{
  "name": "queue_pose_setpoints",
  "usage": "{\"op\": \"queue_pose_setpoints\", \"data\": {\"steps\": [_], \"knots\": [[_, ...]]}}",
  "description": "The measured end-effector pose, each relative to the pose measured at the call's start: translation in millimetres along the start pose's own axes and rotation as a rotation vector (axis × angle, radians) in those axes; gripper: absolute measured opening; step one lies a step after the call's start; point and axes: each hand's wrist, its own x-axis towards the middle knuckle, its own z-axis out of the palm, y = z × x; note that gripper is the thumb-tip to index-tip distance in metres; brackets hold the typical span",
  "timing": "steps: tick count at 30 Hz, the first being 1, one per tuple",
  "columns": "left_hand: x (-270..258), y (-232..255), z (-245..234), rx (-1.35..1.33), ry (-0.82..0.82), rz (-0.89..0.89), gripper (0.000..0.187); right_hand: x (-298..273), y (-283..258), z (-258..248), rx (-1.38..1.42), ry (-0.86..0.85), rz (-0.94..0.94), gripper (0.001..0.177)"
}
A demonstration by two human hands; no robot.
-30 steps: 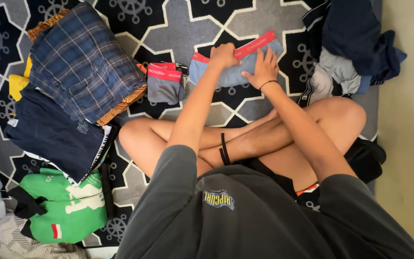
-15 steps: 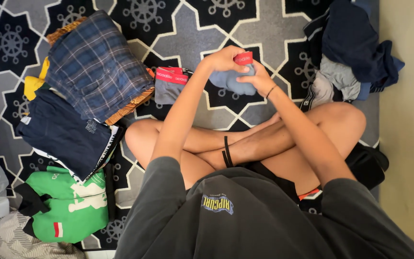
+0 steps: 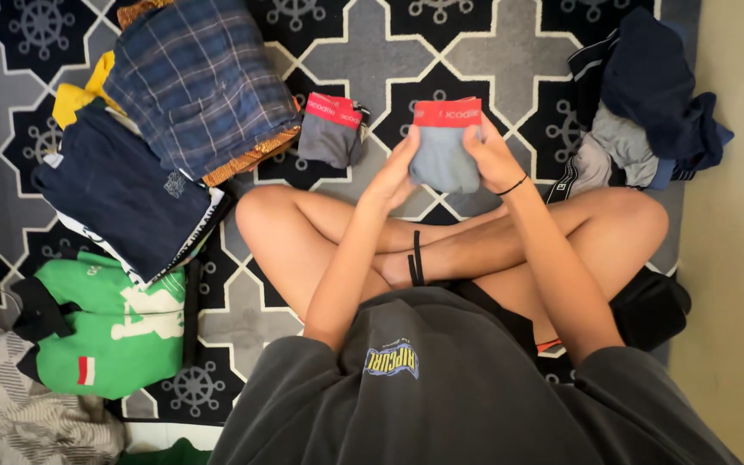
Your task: Folding various pieces of laundry, specifically underwear, while sitting on a patterned rug.
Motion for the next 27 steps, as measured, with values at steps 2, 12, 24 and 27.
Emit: {"op": "queue_pose_setpoints", "data": {"steps": [2, 12, 24, 27], "knots": [[-11, -3, -2, -0.201, -0.004, -0.063, 0.059, -7, -20, 27, -0.276, 0.008, -0.095, 0.057], [-72, 5, -34, -0.139, -0.032, -0.053, 0.05, -9, 6, 92, -0.231, 0.155, 0.016, 0.048], [-11, -39, -199, 0.112, 1.094, 0.581, 0.05, 158, 154, 127, -0.746, 0.222, -0.364, 0.043], [12, -51, -207, 0.2, 1.384, 0.505, 0.053, 162, 138, 153, -1.028, 0.267, -0.346, 0.045]]}}
